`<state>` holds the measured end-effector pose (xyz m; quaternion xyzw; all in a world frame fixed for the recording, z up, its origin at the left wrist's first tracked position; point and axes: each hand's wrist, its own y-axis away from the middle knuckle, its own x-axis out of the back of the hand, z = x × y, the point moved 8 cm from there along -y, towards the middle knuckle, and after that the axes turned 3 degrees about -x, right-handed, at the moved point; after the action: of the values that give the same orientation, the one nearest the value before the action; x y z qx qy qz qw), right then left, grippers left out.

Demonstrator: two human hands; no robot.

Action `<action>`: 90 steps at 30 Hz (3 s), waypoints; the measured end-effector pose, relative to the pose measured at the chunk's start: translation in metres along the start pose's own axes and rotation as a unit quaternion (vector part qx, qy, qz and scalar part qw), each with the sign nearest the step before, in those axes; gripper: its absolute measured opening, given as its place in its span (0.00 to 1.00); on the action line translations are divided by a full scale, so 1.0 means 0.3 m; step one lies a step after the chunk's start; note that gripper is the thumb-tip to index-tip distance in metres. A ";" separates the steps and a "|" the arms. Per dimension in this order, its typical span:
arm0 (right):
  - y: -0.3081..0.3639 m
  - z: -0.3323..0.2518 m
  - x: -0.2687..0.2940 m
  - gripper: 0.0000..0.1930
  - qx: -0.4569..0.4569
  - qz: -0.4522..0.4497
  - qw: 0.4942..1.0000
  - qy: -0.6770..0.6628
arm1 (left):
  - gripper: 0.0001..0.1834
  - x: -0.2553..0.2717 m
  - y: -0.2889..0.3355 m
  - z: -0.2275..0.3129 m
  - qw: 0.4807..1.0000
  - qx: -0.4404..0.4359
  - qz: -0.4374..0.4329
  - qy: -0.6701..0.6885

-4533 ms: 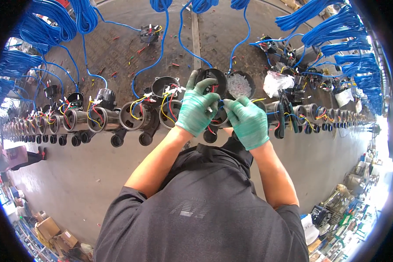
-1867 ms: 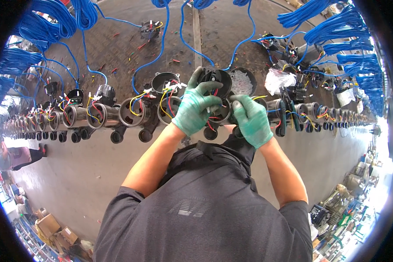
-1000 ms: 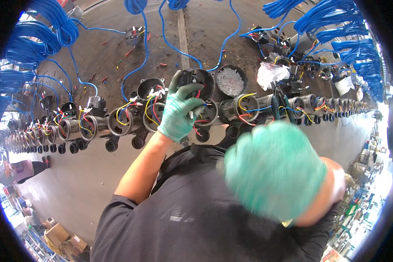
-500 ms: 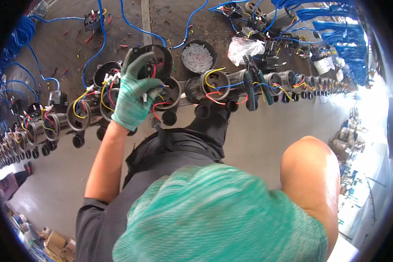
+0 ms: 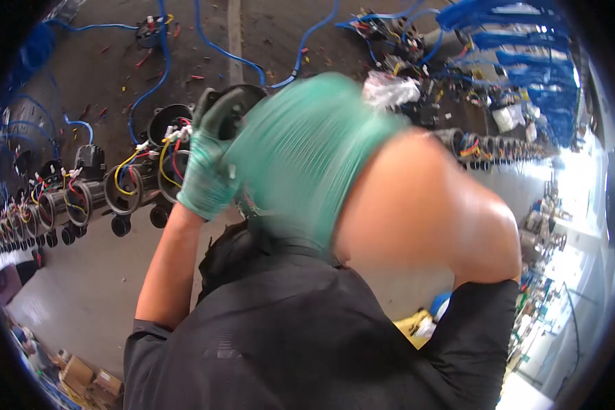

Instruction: The person wires electronic components by threading wires through holes and connecting them to terminals on a row of identical devices. The person moves along the line, performing repetitive wiring and securing actions on each unit.

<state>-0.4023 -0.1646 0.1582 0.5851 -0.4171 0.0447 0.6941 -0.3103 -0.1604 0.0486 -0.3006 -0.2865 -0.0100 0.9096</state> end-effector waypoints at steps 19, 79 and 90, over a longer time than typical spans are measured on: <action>-0.751 0.700 -0.507 0.16 -0.144 0.015 0.989 0.009 | 0.14 0.026 0.004 -0.015 0.999 0.042 0.017 0.022; 0.070 0.267 -0.246 0.14 -0.124 0.539 0.744 -0.375 | 0.11 0.019 0.018 -0.001 1.000 0.015 0.019 0.017; 0.189 0.573 -0.719 0.56 -0.437 0.252 0.824 -0.259 | 0.13 0.019 0.020 -0.009 0.999 0.020 0.018 0.038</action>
<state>-0.6639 -0.2010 0.0604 0.0854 -0.6903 -0.1219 0.7080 -0.3029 -0.1560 0.0465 -0.2871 -0.2459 0.0009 0.9258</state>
